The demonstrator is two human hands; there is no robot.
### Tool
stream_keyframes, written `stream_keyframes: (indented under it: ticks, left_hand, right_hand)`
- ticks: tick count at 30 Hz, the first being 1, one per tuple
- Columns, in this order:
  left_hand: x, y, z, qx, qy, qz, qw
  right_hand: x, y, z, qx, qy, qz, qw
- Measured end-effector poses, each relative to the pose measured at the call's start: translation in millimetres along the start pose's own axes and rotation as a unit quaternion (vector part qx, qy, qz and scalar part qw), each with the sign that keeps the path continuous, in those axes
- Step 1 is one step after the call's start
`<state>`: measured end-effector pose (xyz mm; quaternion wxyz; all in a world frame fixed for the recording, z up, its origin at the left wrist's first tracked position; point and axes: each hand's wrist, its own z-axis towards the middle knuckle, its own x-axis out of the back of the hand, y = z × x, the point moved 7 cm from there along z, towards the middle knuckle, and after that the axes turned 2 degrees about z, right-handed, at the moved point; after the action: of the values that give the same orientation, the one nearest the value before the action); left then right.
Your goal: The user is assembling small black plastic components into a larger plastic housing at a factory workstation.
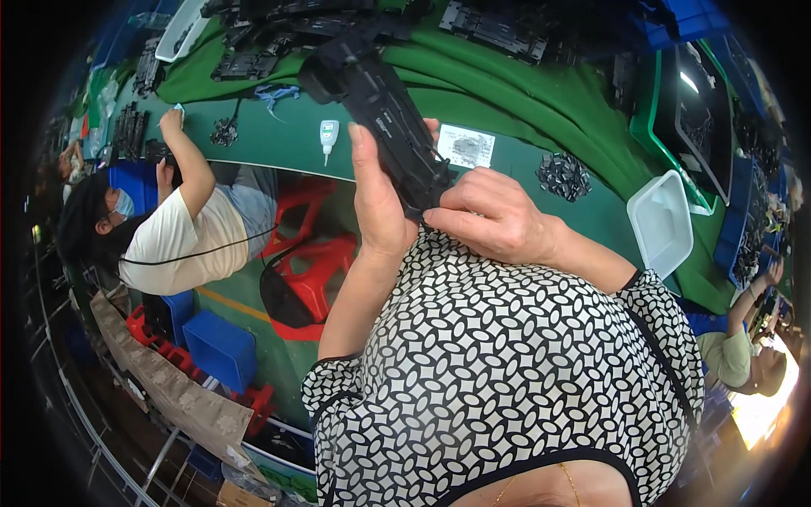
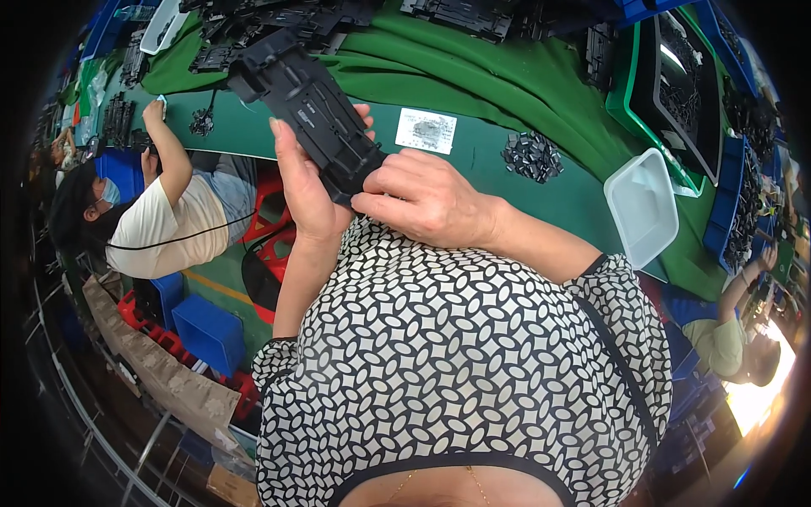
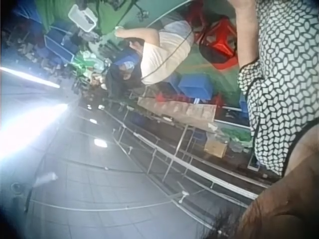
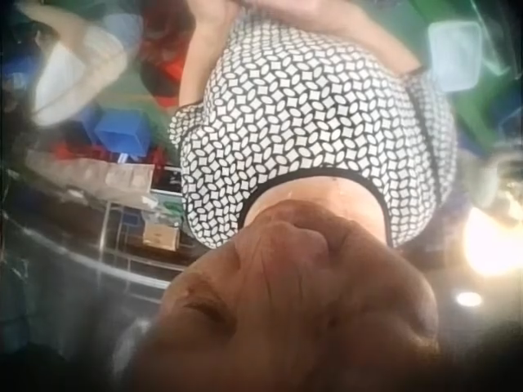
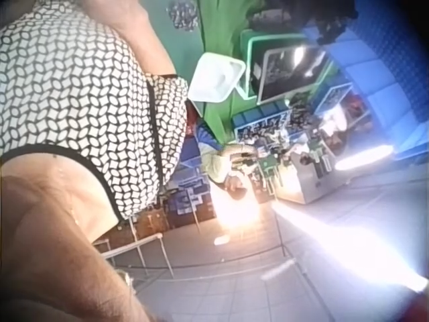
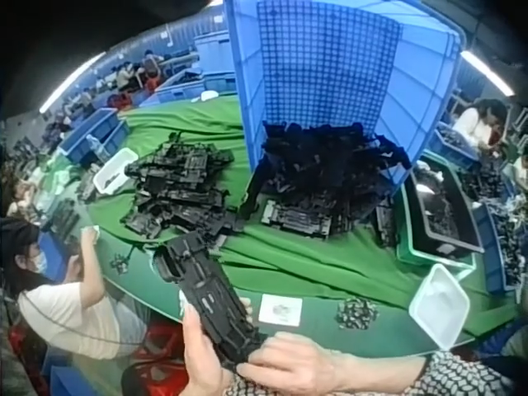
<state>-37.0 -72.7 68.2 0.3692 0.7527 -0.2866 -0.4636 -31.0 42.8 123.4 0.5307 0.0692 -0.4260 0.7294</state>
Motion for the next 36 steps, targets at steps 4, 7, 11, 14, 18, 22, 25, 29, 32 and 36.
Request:
stream_keyframes:
  ticks: [4,7,11,14,18,22,25,29,32,36]
  left_hand:
    - [8.3,1.8,-0.2,-0.073,-0.018,-0.081,0.994]
    - [8.4,5.6,0.8,-0.092,-0.017,-0.063,0.994]
    - [4.3,6.1,-0.7,-0.107,-0.022,-0.046,0.993]
    - [-0.5,7.7,-2.9,-0.109,-0.032,-0.032,0.993]
    - [-6.1,8.2,-4.1,-0.096,-0.034,-0.031,0.994]
    - [-7.1,9.4,-5.0,-0.106,-0.03,-0.015,0.994]
    - [-7.9,8.4,-5.2,-0.104,-0.037,-0.013,0.994]
    - [-9.6,8.6,-8.3,-0.098,-0.029,-0.012,0.995]
    - [-8.7,7.6,-9.1,-0.097,-0.026,-0.017,0.995]
    - [-5.4,7.1,-7.1,-0.089,-0.009,-0.015,0.996]
  right_hand:
    - [18.9,6.5,-3.0,-0.115,0.042,0.045,0.991]
    - [17.9,8.8,-12.0,-0.101,0.045,0.023,0.994]
    - [10.4,3.6,-10.3,-0.071,0.032,0.04,0.996]
    - [7.0,4.8,-7.6,-0.063,0.03,0.042,0.997]
    - [4.6,4.2,-5.8,-0.047,0.021,0.04,0.998]
    - [4.5,4.6,-6.8,-0.032,0.024,0.033,0.999]
    - [5.2,3.5,-5.8,-0.027,0.025,0.036,0.999]
    - [5.2,1.8,-6.2,-0.025,0.023,0.044,0.998]
    - [4.3,1.3,-6.7,-0.027,0.021,0.048,0.998]
    - [1.1,4.5,-5.0,-0.036,0.014,0.052,0.998]
